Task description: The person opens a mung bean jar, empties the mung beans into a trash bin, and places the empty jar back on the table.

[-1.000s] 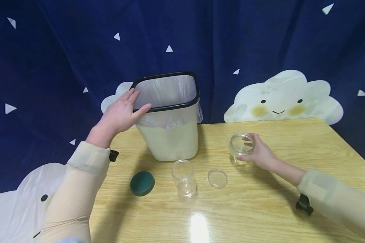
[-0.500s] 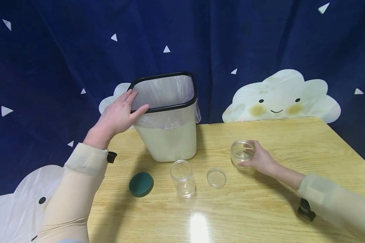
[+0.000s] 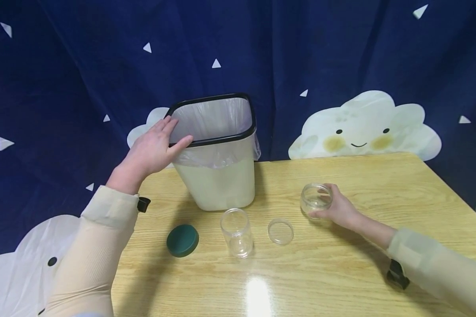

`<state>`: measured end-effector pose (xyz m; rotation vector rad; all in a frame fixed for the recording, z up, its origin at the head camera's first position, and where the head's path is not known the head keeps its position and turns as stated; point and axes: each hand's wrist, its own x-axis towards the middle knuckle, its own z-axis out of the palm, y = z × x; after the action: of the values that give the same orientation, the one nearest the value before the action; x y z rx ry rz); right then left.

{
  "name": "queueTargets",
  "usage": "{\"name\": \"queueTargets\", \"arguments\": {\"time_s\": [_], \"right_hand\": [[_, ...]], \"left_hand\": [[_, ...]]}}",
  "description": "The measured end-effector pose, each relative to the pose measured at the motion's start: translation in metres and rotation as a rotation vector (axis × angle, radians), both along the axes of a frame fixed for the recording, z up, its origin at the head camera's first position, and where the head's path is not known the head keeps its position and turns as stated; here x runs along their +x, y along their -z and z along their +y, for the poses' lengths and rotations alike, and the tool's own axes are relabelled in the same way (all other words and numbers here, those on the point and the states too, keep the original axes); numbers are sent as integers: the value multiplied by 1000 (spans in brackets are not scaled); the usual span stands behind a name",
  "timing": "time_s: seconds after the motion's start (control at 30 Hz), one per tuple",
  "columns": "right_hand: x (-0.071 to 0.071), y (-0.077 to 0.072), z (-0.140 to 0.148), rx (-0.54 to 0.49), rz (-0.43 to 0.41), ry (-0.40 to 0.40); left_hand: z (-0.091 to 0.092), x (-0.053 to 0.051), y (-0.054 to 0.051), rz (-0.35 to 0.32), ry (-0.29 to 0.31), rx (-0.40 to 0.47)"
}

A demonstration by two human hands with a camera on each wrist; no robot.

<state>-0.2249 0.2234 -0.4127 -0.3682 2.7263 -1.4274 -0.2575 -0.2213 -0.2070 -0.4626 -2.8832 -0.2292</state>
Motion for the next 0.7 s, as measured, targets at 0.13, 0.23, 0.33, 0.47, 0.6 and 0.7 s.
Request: {"name": "queueTargets", "arguments": {"time_s": [0.13, 0.23, 0.33, 0.47, 0.6, 0.7], "right_hand": [[2, -3, 2, 77, 4, 5], [5, -8, 3, 134, 21, -3], [9, -19, 5, 192, 85, -27], [14, -39, 7, 327, 207, -47], [18, -59, 9, 455, 310, -58], [20, -73, 9, 510, 361, -59]], "left_hand": [[0, -1, 1, 6, 0, 3], [0, 0, 1, 8, -1, 9], [0, 0, 2, 20, -5, 23], [0, -1, 6, 39, -19, 52], [3, 0, 9, 66, -28, 72], [6, 4, 10, 116, -20, 81]]}}
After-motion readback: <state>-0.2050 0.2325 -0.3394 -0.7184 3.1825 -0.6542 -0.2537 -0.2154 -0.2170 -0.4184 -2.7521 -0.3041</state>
